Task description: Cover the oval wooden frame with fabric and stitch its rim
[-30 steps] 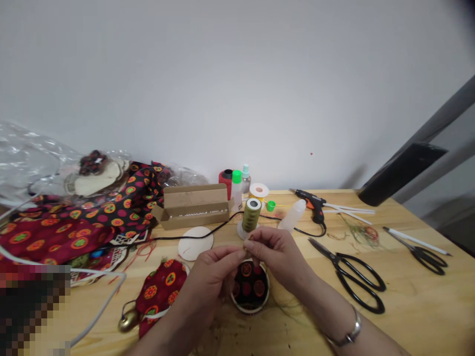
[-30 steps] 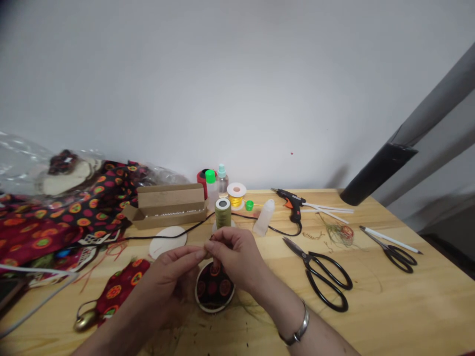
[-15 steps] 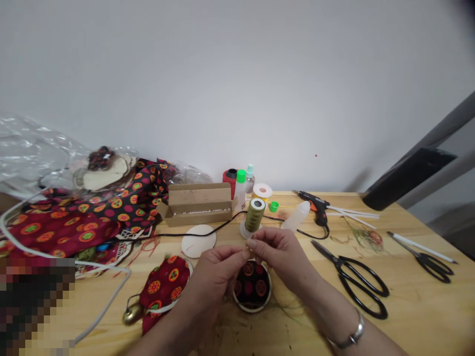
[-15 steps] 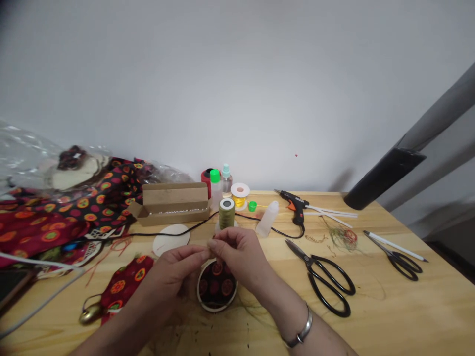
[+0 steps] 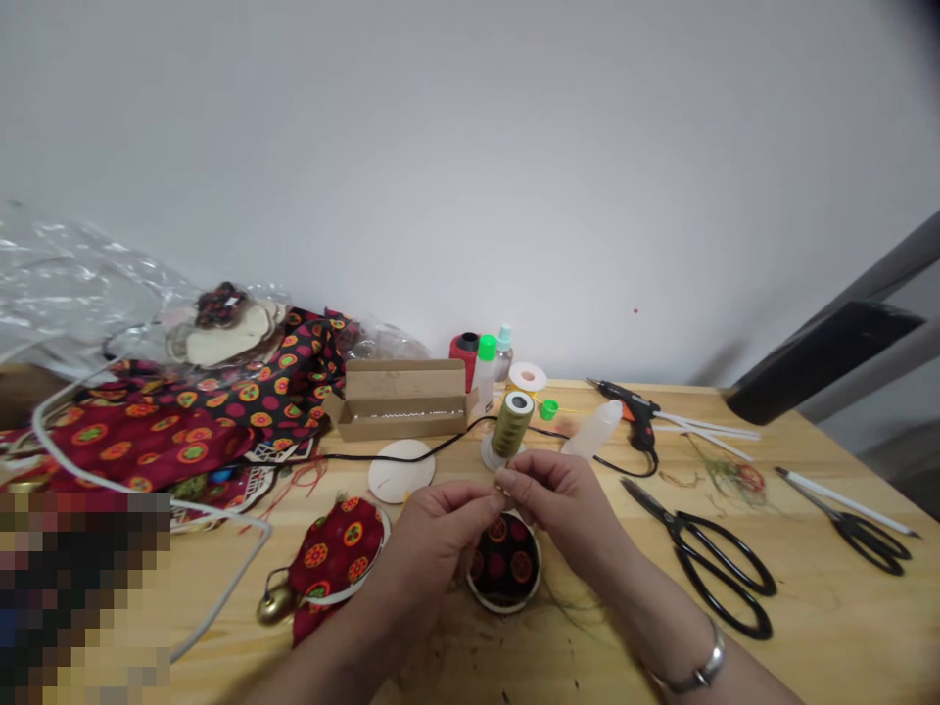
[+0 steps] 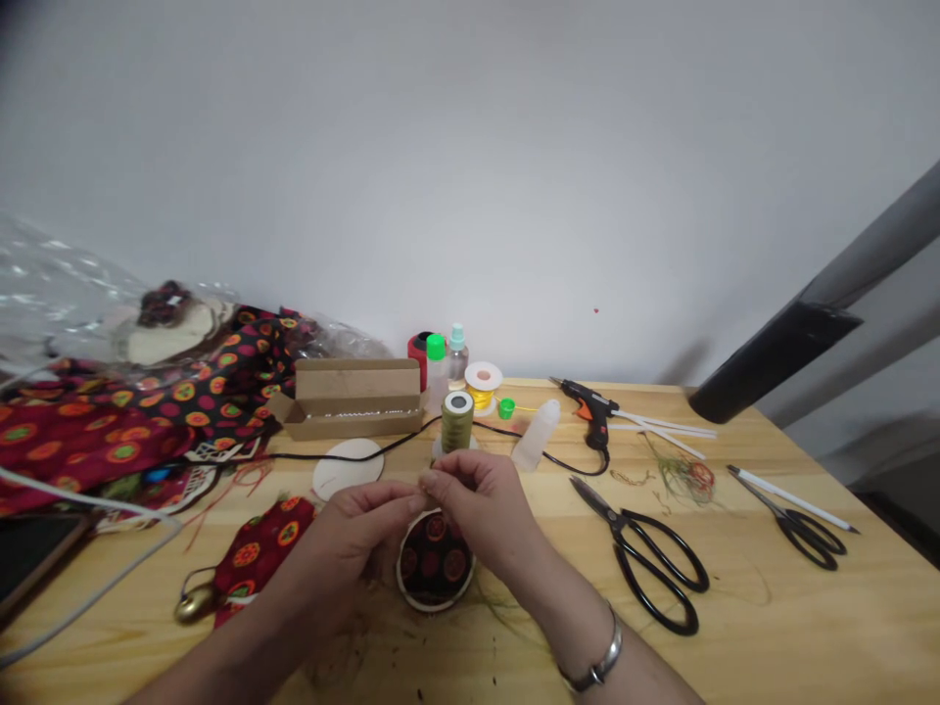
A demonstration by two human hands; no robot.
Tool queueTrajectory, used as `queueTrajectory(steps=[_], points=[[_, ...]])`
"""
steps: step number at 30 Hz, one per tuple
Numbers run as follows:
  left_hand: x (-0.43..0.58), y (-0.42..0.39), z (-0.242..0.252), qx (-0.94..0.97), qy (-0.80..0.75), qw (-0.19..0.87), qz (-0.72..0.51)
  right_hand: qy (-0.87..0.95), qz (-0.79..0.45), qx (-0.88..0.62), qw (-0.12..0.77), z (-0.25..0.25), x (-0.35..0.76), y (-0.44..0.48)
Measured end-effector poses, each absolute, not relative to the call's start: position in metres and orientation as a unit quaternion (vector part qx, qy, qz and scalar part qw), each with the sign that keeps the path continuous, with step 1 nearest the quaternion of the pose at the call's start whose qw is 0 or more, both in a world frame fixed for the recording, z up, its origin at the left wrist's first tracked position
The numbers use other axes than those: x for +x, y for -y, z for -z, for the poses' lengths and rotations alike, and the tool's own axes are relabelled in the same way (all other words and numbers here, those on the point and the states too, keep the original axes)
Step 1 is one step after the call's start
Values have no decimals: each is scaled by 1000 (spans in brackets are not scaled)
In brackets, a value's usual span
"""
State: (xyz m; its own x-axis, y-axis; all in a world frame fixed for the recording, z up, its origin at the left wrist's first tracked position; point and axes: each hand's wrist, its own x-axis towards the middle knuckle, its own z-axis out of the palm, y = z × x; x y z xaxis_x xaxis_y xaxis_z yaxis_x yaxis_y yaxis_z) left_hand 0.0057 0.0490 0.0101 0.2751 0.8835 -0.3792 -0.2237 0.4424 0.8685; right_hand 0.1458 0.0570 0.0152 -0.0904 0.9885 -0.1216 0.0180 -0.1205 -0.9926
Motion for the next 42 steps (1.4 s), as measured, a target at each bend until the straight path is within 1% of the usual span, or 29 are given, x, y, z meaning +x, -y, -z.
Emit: queueTrajectory(steps=[7, 14, 22, 42], points=[[4, -51, -10, 341, -459, 721, -391, 455, -595, -495, 441, -13, 146, -58], [7, -50, -10, 348, -444, 730, -386, 466, -563, -510, 453, -16, 146, -58], [3, -49, -4, 364, -436, 728, -384, 446, -581, -486, 476, -18, 146, -57], [6, -50, -6, 384, -437, 719, -381, 439, -583, -485, 483, -17, 147, -58]])
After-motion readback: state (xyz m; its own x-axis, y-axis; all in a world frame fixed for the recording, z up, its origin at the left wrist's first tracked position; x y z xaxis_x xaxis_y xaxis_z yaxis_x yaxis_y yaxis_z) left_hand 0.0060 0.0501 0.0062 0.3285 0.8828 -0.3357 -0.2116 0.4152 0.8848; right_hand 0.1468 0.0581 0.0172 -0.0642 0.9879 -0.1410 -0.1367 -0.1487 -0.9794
